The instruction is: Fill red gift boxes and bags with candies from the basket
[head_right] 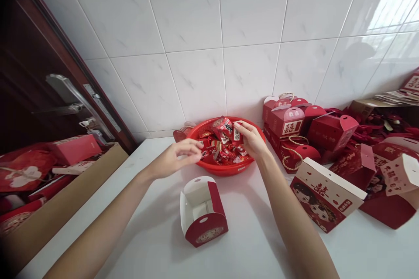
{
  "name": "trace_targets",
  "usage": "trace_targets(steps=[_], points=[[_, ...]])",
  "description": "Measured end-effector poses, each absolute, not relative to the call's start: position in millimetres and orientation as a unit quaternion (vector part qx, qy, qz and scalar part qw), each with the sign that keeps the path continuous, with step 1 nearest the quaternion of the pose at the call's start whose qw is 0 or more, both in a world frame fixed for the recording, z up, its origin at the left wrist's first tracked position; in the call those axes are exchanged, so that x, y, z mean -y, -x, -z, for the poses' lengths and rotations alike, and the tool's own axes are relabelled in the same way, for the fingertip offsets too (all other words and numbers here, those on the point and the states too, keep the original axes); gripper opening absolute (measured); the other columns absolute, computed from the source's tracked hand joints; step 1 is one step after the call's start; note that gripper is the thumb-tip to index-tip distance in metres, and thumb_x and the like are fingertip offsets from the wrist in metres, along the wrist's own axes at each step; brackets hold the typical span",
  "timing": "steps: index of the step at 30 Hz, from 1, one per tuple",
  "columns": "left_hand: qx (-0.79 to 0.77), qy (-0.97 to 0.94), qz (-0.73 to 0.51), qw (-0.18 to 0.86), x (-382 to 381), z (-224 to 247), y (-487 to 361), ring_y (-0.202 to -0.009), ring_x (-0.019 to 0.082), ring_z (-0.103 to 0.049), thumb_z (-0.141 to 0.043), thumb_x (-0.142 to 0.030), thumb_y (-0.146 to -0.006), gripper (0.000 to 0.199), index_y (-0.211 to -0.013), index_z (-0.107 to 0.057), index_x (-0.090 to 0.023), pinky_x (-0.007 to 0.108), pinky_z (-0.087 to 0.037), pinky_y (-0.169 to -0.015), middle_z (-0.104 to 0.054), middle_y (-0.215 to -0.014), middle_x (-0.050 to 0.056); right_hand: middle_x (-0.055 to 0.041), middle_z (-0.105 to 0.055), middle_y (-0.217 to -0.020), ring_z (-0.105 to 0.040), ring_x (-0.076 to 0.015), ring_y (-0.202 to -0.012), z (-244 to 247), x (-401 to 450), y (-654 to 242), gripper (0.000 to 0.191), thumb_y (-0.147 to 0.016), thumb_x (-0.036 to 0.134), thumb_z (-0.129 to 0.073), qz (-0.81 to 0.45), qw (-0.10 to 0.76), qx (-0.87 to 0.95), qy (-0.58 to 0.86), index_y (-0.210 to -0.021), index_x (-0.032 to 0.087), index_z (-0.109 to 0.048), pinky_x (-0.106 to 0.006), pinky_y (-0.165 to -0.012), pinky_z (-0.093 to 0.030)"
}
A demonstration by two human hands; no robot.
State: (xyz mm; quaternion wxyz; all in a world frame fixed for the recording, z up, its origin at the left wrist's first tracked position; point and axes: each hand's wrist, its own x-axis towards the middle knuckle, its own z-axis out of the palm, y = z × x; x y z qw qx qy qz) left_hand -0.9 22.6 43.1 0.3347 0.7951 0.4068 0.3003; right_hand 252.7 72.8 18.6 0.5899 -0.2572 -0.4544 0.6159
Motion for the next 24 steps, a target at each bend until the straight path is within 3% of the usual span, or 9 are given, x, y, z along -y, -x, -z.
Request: trace_targets(steps=[2,6,10,13,18,21,24], points=[[-0.416,-0.819,-0.235,0.319,6.0,-46.6,13.0,-0.118,0.026,-0.058,-0.064,-0.047,-0.089,0.029,-0.082,-0.076,-0.022,0.038,-0.044,-0.104,-0.062,-0.127,0.007,0.0035,-0.067,-0.069,-0.058,-0.0100,-0.057,-31.2,-58.5,-248.1,0.032,-0.065,0.042,-0.088,-0.630,0.543,0.504,0.233,-0.082,0.020,-0.071,-0.020,-0.052,-0.048],[-0.411,-0.813,-0.153,0.382,33.7,-42.0,20.0,-0.124,0.027,-0.056,-0.063,-0.044,-0.091,0.024,-0.099,-0.076,-0.026,0.031,-0.051,-0.092,-0.060,-0.136,0.004,0.0034,-0.063,-0.066,-0.053,-0.0080,-0.053,-51.0,-22.2,-224.3,0.023,-0.081,0.039,-0.077,-0.644,0.414,0.621,0.170,-0.087,0.018,-0.071,-0.020,-0.051,-0.043],[-0.390,-0.804,-0.156,0.421,30.4,-35.6,19.6,-0.093,0.022,-0.065,-0.065,-0.034,-0.087,0.021,-0.100,-0.068,-0.019,0.032,-0.053,-0.080,-0.071,-0.100,0.004,-0.0008,-0.067,-0.079,-0.059,-0.0110,-0.070,-56.9,2.9,-201.1,0.024,-0.087,0.039,-0.071,-0.634,0.291,0.700,0.152,-0.088,0.015,-0.069,-0.024,-0.066,-0.046],[-0.411,-0.791,-0.145,0.429,25.7,-36.7,20.6,-0.086,0.021,-0.065,-0.067,-0.029,-0.080,0.018,-0.093,-0.065,-0.016,0.032,-0.053,-0.076,-0.070,-0.092,0.003,-0.0004,-0.063,-0.079,-0.055,-0.0119,-0.072,-57.2,6.6,-199.1,0.031,-0.088,0.045,-0.069,-0.589,0.232,0.750,0.190,-0.087,0.014,-0.068,-0.025,-0.067,-0.043],[-0.420,-0.800,-0.131,0.409,24.7,-40.4,19.9,-0.107,0.025,-0.062,-0.066,-0.019,-0.072,0.043,-0.115,-0.069,-0.019,0.038,-0.051,-0.094,-0.070,-0.115,0.005,0.0033,-0.049,-0.071,-0.041,-0.0109,-0.065,-61.0,5.3,-215.8,0.033,-0.091,0.047,-0.061,-0.447,0.204,0.807,0.328,-0.079,0.017,-0.059,-0.025,-0.058,-0.031],[-0.422,-0.792,-0.135,0.420,24.3,-37.5,18.9,-0.115,0.027,-0.060,-0.069,-0.020,-0.070,0.066,-0.135,-0.061,-0.024,0.039,-0.050,-0.098,-0.065,-0.131,0.005,0.0041,-0.045,-0.068,-0.038,-0.0108,-0.062,-61.8,7.1,-220.4,0.031,-0.092,0.044,-0.057,-0.402,0.173,0.820,0.369,-0.076,0.018,-0.054,-0.025,-0.056,-0.029],[-0.444,-0.776,-0.125,0.431,23.2,-33.2,18.9,-0.117,0.027,-0.060,-0.072,-0.021,-0.069,0.077,-0.144,-0.054,-0.024,0.039,-0.050,-0.100,-0.059,-0.142,0.007,0.0033,-0.046,-0.068,-0.040,-0.0113,-0.061,-59.2,7.9,-216.2,0.026,-0.091,0.041,-0.056,-0.406,0.123,0.834,0.352,-0.078,0.018,-0.057,-0.025,-0.055,-0.031]])
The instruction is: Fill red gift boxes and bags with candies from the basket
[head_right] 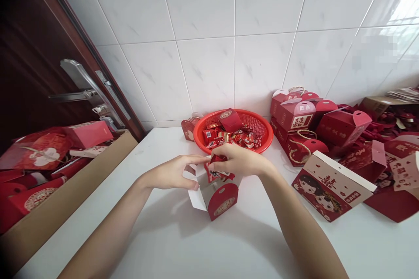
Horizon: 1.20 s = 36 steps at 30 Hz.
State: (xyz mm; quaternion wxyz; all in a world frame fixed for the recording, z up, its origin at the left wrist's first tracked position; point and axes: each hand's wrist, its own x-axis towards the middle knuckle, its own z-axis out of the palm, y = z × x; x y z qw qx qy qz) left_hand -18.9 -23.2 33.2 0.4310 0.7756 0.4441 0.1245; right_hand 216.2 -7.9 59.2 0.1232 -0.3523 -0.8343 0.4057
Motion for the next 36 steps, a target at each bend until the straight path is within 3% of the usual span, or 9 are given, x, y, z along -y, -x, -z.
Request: trace_targets(steps=[10,15,21,24,30,36], points=[[-0.440,-0.770,-0.122,0.446,20.5,-30.8,22.7,-0.116,0.027,-0.061,-0.073,-0.021,-0.068,0.083,-0.148,-0.050,-0.024,0.038,-0.051,-0.099,-0.055,-0.147,0.008,0.0031,-0.050,-0.065,-0.044,-0.0110,-0.059,-47.9,3.7,-200.6,0.018,-0.090,0.028,-0.053,-0.387,0.065,0.864,0.316,-0.075,0.018,-0.053,-0.025,-0.055,-0.033],[-0.452,-0.763,-0.120,0.445,20.8,-29.7,24.0,-0.124,0.030,-0.057,-0.075,-0.024,-0.069,0.085,-0.149,-0.047,-0.026,0.039,-0.050,-0.102,-0.049,-0.153,0.008,0.0036,-0.050,-0.060,-0.045,-0.0114,-0.056,-51.1,8.3,-200.3,0.019,-0.089,0.026,-0.054,-0.351,0.072,0.847,0.392,-0.071,0.019,-0.051,-0.025,-0.054,-0.032],[-0.434,-0.774,-0.129,0.443,24.6,-31.8,22.5,-0.130,0.030,-0.053,-0.072,-0.023,-0.071,0.081,-0.148,-0.049,-0.027,0.042,-0.049,-0.104,-0.050,-0.152,0.007,-0.0035,-0.069,-0.081,-0.061,-0.0165,-0.072,-48.9,11.0,-197.5,0.006,-0.085,0.020,-0.061,-0.271,0.096,0.845,0.451,-0.086,0.018,-0.066,-0.026,-0.063,-0.038],[-0.438,-0.773,-0.140,0.437,27.0,-33.1,22.8,-0.134,0.031,-0.051,-0.073,-0.023,-0.070,0.082,-0.148,-0.048,-0.025,0.041,-0.049,-0.104,-0.048,-0.154,0.008,-0.0068,-0.072,-0.090,-0.064,-0.0191,-0.078,-47.6,10.9,-198.1,0.012,-0.084,0.019,-0.062,-0.244,0.093,0.840,0.475,-0.094,0.018,-0.069,-0.026,-0.063,-0.038],[-0.487,-0.763,-0.132,0.405,29.5,-38.2,30.2,-0.117,0.030,-0.063,-0.074,-0.032,-0.073,0.082,-0.150,-0.047,-0.024,0.040,-0.052,-0.098,-0.050,-0.152,0.010,-0.0050,-0.070,-0.087,-0.063,-0.0196,-0.076,-58.6,17.8,-211.9,0.016,-0.083,0.027,-0.065,-0.228,0.098,0.841,0.482,-0.097,0.020,-0.069,-0.026,-0.062,-0.037],[-0.504,-0.759,-0.127,0.392,28.5,-43.6,37.8,-0.133,0.033,-0.052,-0.075,-0.043,-0.074,0.085,-0.151,-0.045,-0.021,0.039,-0.049,-0.104,-0.044,-0.156,0.011,-0.0057,-0.068,-0.088,-0.063,-0.0234,-0.080,-64.1,21.3,-218.0,0.037,-0.079,0.048,-0.073,-0.199,0.018,0.840,0.505,-0.104,0.021,-0.067,-0.029,-0.064,-0.038]])
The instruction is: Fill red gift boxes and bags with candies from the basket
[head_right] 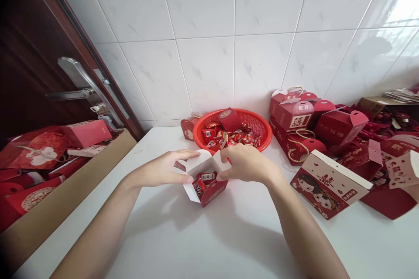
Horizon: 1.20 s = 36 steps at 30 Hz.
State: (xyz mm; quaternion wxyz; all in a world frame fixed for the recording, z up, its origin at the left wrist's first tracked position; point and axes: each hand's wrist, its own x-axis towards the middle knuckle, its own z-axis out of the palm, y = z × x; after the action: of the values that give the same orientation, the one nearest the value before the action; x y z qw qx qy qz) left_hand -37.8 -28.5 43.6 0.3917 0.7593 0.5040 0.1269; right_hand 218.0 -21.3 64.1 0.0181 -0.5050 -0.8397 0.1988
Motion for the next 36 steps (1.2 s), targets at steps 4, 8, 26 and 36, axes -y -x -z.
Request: trace_targets(steps=[4,8,26,36], points=[[-0.496,-0.768,-0.117,0.389,29.9,-47.4,39.8,-0.133,0.031,-0.052,-0.075,-0.042,-0.074,0.084,-0.150,-0.046,-0.023,0.039,-0.048,-0.105,-0.048,-0.154,0.009,-0.0071,-0.068,-0.094,-0.063,-0.0263,-0.089,-60.0,19.6,-213.0,0.041,-0.074,0.048,-0.077,-0.172,-0.005,0.842,0.511,-0.104,0.021,-0.066,-0.030,-0.067,-0.039],[-0.474,-0.787,-0.095,0.384,32.6,-50.8,42.0,-0.134,0.029,-0.052,-0.075,-0.040,-0.075,0.074,-0.145,-0.053,-0.029,0.035,-0.048,-0.105,-0.050,-0.153,0.003,-0.0075,-0.068,-0.097,-0.063,-0.0253,-0.090,-56.1,20.8,-206.5,0.033,-0.078,0.036,-0.075,-0.136,-0.002,0.841,0.524,-0.105,0.021,-0.064,-0.029,-0.066,-0.038],[-0.470,-0.792,-0.054,0.385,29.8,-52.1,47.9,-0.136,0.029,-0.049,-0.081,-0.044,-0.068,0.090,-0.149,-0.046,-0.032,0.032,-0.045,-0.105,-0.046,-0.156,0.003,0.0009,-0.068,-0.093,-0.061,-0.0165,-0.078,-58.8,30.6,-201.3,0.040,-0.078,0.028,-0.073,-0.290,0.019,0.898,0.332,-0.118,0.030,-0.068,-0.023,-0.059,-0.035],[-0.516,-0.773,-0.148,0.339,37.6,-32.9,18.7,-0.139,0.033,-0.046,-0.069,-0.028,-0.075,0.089,-0.154,-0.030,-0.030,0.036,-0.047,-0.098,-0.048,-0.153,0.008,-0.0034,-0.068,-0.092,-0.060,-0.0202,-0.080,-56.2,18.2,-209.7,0.034,-0.079,0.040,-0.075,-0.268,-0.003,0.901,0.342,-0.108,0.023,-0.068,-0.026,-0.063,-0.039]])
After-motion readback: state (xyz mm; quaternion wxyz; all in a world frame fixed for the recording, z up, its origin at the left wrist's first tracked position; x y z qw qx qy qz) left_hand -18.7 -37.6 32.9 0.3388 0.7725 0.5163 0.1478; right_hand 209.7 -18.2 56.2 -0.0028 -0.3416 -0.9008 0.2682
